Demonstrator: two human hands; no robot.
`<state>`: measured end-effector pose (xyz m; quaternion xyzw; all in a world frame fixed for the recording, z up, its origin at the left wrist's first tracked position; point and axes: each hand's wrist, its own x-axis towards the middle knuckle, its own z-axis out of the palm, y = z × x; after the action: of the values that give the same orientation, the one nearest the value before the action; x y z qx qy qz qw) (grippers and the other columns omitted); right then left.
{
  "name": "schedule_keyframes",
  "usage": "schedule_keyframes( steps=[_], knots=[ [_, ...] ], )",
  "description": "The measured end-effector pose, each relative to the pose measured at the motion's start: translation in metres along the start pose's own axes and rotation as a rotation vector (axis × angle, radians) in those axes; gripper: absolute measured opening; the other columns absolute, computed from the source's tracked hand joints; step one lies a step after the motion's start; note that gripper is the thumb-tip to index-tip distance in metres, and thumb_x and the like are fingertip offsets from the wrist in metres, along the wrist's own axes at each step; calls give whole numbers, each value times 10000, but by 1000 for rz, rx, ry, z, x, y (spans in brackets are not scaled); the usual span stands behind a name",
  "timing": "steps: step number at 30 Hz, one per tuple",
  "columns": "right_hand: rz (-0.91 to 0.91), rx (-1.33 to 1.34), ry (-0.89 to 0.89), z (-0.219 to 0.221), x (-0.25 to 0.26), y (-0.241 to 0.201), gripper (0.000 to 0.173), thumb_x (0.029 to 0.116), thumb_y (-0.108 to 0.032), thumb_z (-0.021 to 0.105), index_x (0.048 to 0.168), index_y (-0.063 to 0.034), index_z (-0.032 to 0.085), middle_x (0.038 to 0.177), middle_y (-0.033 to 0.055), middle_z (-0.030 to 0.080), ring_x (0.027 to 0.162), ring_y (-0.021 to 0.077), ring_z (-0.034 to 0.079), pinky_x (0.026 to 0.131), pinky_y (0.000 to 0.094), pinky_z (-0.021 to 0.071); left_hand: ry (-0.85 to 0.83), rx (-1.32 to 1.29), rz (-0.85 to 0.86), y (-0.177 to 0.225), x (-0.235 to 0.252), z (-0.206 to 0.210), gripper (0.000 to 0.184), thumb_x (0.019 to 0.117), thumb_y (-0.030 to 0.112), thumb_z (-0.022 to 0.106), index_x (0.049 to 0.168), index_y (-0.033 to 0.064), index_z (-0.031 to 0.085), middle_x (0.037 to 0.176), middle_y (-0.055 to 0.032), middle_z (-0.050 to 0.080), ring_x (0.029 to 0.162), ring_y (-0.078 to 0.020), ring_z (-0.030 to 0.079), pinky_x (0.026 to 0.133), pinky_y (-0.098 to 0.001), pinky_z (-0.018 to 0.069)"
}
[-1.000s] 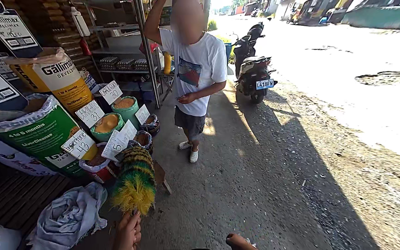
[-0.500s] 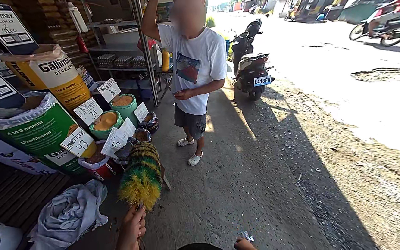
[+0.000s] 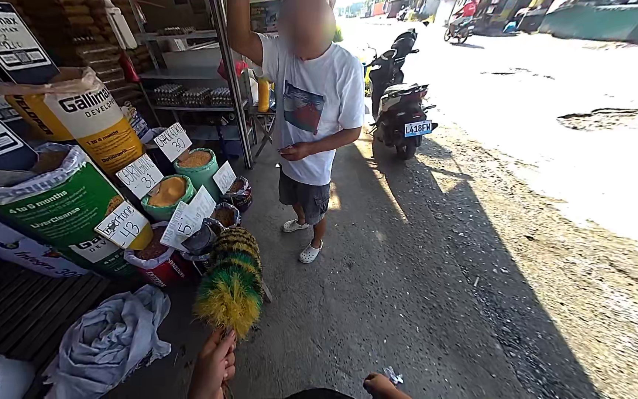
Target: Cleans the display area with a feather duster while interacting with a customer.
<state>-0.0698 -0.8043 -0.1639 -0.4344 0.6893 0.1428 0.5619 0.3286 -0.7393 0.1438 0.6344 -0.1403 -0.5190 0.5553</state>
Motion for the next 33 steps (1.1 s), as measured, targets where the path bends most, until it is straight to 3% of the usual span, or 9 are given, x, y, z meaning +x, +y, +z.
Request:
schedule_keyframes(
  steps=[8,17,29,33],
  knots=[
    [21,-66,5,-10,-18,-7,442,1063,-260,527,1418,-1,566,1432,239,576,1362,341,538,1151,503,390,-1,8,-2,3,4,-1,166,1083,111,493,1233,61,545,681,18,471,422,-8,323,367,-145,265],
    [10,-50,-2,-12,-11,-19,442,1061,-265,526,1418,-8,570,1430,232,579,1359,337,539,1147,500,396,-11,8,3,7,7,-1,118,1084,112,494,1176,64,551,673,15,469,424,-9,321,369,-142,260],
    [8,-96,-5,-13,-6,-20,442,1063,-279,518,1400,-1,587,1418,231,591,1351,337,549,1149,503,392,-5,6,-20,4,8,-3,160,1082,89,489,1229,52,542,673,14,450,419,-13,313,367,-144,262],
    [5,-106,-5,-14,-10,-23,436,1060,-273,519,1406,-17,586,1423,222,590,1351,331,551,1146,505,398,-7,0,-23,4,10,-1,128,1084,88,484,1191,50,544,664,14,448,416,-13,313,364,-145,264]
  ],
)
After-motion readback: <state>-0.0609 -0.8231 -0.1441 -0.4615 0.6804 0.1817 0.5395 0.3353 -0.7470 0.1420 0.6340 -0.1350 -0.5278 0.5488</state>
